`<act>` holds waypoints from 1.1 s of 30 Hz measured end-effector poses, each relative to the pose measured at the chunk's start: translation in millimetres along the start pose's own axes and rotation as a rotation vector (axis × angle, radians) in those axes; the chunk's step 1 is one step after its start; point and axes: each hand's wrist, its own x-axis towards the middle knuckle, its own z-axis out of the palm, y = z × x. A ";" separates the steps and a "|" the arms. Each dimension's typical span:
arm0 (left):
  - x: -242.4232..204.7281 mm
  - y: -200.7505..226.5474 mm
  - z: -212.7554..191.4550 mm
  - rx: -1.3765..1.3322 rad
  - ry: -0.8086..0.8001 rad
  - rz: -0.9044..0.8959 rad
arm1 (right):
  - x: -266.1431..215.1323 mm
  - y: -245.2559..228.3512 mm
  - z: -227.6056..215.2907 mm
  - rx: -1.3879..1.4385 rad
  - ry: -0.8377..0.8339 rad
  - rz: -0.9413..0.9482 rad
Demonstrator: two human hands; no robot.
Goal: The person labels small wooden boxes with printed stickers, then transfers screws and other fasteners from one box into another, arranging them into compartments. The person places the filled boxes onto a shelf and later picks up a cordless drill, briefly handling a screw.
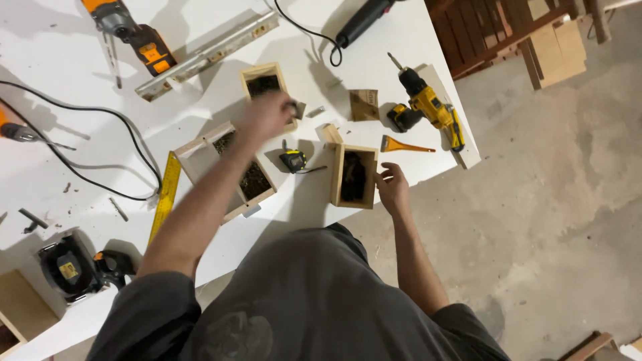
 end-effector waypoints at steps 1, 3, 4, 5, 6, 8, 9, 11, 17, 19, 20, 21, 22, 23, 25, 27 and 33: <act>-10.7 16.9 31.0 0.001 -0.007 0.003 | -6.1 -6.3 -1.6 0.001 0.002 0.008; -28.7 47.5 90.0 -0.175 -0.041 0.177 | -12.1 -21.8 -2.0 0.162 -0.106 0.075; -17.8 49.1 134.6 -0.174 -0.041 0.178 | -8.0 -18.2 -1.2 0.163 -0.105 0.074; -6.5 50.2 179.2 -0.138 -0.032 0.250 | -3.7 -14.7 -0.1 0.188 -0.122 0.073; 2.4 51.9 226.5 -0.106 -0.027 0.319 | -1.3 -9.2 0.3 0.209 -0.141 0.077; -5.4 67.4 205.5 -0.188 -0.099 0.318 | 0.5 -13.3 -4.6 0.193 -0.151 0.078; -8.6 75.4 194.2 -0.267 -0.166 0.318 | 2.1 -15.9 -7.5 0.179 -0.159 0.074; -34.4 87.7 136.1 -0.401 -0.242 0.275 | 9.8 -17.5 -13.5 0.170 -0.141 0.076; -15.1 28.7 73.6 -0.439 -0.047 0.110 | 35.5 -53.4 -22.0 0.121 -0.068 0.004; 17.8 -15.3 64.4 -0.190 0.080 -0.003 | 42.9 -77.2 -11.0 0.125 -0.062 -0.049; 44.4 -46.4 70.0 0.001 0.110 -0.044 | 48.8 -87.1 -0.5 0.090 -0.089 -0.145; 70.4 -78.0 75.3 0.192 0.138 -0.088 | 54.5 -96.8 9.9 0.056 -0.116 -0.240; 85.3 -85.3 78.4 0.192 0.145 -0.098 | 60.7 -108.8 27.3 0.055 -0.124 -0.250; 100.5 -92.5 81.1 0.195 0.136 -0.096 | 66.7 -120.9 44.5 0.047 -0.177 -0.324; 134.9 -113.8 107.2 0.198 0.139 -0.095 | 80.8 -142.9 77.2 0.037 -0.227 -0.410; 171.1 -142.6 156.5 0.707 0.825 0.158 | 94.6 -160.7 109.3 -0.027 -0.289 -0.571; 124.4 -118.6 102.5 0.314 0.450 0.016 | 165.8 -189.6 185.2 -0.418 -0.077 -1.073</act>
